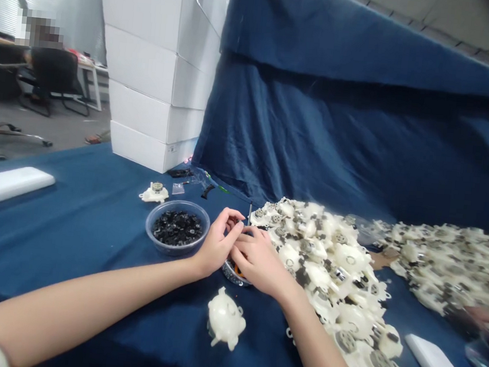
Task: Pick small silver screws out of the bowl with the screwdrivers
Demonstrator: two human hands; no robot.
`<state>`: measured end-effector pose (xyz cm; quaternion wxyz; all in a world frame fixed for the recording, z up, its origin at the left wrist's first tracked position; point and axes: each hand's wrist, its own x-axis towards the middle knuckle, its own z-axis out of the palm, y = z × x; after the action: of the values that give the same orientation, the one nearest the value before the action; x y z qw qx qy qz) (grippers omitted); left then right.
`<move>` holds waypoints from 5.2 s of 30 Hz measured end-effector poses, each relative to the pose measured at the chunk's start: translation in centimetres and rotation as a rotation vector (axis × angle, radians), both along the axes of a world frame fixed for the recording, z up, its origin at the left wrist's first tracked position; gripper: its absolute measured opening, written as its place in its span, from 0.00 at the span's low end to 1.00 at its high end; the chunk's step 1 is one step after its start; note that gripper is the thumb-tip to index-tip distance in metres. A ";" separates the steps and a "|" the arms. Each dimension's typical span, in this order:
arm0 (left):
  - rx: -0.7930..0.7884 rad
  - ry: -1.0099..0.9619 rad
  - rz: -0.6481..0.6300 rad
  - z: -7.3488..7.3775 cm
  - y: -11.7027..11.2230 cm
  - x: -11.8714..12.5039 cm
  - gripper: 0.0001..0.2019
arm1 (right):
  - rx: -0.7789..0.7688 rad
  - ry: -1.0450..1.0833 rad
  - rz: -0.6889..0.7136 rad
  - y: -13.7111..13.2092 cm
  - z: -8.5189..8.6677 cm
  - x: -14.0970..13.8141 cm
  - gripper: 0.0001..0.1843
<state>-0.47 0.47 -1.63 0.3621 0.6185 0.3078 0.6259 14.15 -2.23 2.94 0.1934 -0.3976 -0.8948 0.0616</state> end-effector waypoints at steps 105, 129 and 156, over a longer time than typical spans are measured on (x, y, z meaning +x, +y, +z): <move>0.068 0.094 -0.004 0.1 -0.1 0.3 0.06 | -0.070 -0.230 0.013 0.2 -0.8 0.2 0.20; 0.083 0.104 -0.012 0.1 -0.2 0.3 0.06 | -0.088 -0.250 0.050 0.5 -0.9 0.4 0.20; 0.099 0.100 -0.029 -0.1 0.0 0.2 0.05 | -0.168 -0.141 0.075 0.7 -0.9 0.8 0.21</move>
<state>-0.29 0.43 -1.76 0.3241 0.6706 0.2850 0.6033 14.95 -1.54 1.99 0.0934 -0.3819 -0.9122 0.1154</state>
